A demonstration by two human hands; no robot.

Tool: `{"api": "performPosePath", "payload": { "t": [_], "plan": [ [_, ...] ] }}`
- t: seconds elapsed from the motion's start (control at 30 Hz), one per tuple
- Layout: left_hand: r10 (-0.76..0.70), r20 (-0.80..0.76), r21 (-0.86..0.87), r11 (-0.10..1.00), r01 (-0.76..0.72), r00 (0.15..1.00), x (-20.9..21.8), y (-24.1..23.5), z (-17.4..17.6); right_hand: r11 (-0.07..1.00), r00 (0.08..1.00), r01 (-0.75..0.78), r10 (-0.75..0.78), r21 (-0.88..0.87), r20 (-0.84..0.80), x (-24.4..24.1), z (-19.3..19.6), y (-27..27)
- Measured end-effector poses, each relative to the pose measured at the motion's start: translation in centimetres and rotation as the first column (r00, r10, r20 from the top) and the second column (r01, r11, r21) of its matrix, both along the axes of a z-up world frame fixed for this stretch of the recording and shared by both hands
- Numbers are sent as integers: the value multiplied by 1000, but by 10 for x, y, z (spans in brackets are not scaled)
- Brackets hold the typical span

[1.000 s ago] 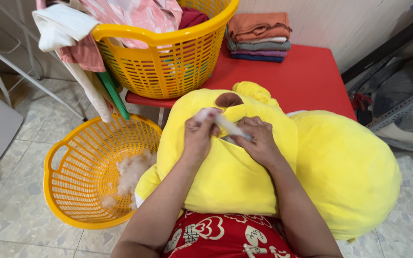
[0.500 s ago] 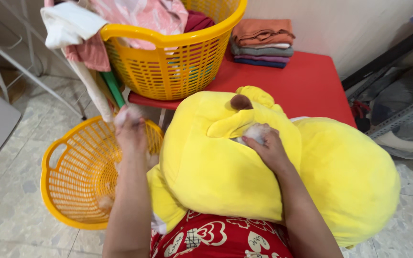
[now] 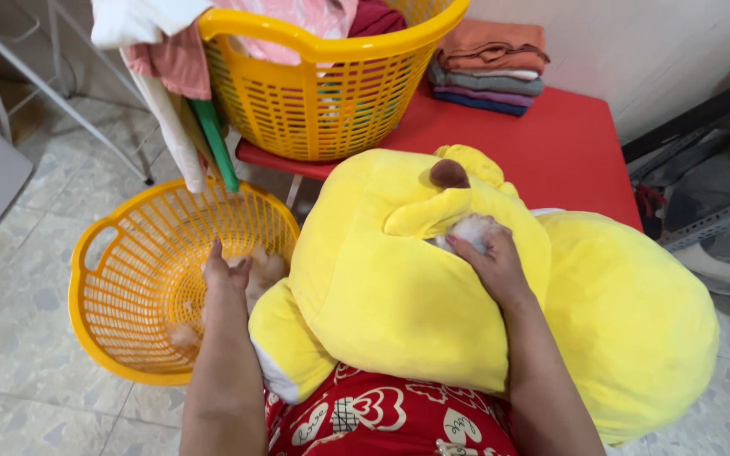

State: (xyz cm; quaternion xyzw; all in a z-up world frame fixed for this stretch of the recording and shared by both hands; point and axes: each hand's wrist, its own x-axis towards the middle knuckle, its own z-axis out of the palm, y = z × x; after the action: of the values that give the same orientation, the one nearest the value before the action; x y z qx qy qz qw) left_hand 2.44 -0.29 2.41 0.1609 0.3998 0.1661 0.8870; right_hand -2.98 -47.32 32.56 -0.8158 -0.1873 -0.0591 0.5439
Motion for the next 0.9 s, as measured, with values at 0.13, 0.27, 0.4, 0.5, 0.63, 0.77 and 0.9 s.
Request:
{"api": "performPosePath", "payload": {
  "t": [0.13,0.27,0.4,0.5,0.63,0.77,0.9],
  "plan": [
    [-29,-94,85,996,37,995,-9,-7,44,999,999,38,-38,0,7,4,-18,-8],
    [18,89,549,834,-64,996,-10,-24,129,984,995,-48,62,174,-76,7,-24,-13],
    [-323,535,805,477,-354,781,-6,-82,228,843,979,-82,169,532,-118,10,-17,-17],
    [-705,472,874,453,-175,529,-7,-168,283,902,982,-39,113,429,-148,12,-18,-20],
    [-877,-53,995,-9,95,478,-36,-266,320,988,998,-50,42,149,55,16,-35,-22],
    [-834,-115,993,-117,31,540,-49,-288,337,951,995,99,-104,292,4,25,-54,-33],
    [-727,-333,906,-423,-10,601,-58,-285,331,877,992,125,-112,464,-54,28,-63,-37]
  ]
}}
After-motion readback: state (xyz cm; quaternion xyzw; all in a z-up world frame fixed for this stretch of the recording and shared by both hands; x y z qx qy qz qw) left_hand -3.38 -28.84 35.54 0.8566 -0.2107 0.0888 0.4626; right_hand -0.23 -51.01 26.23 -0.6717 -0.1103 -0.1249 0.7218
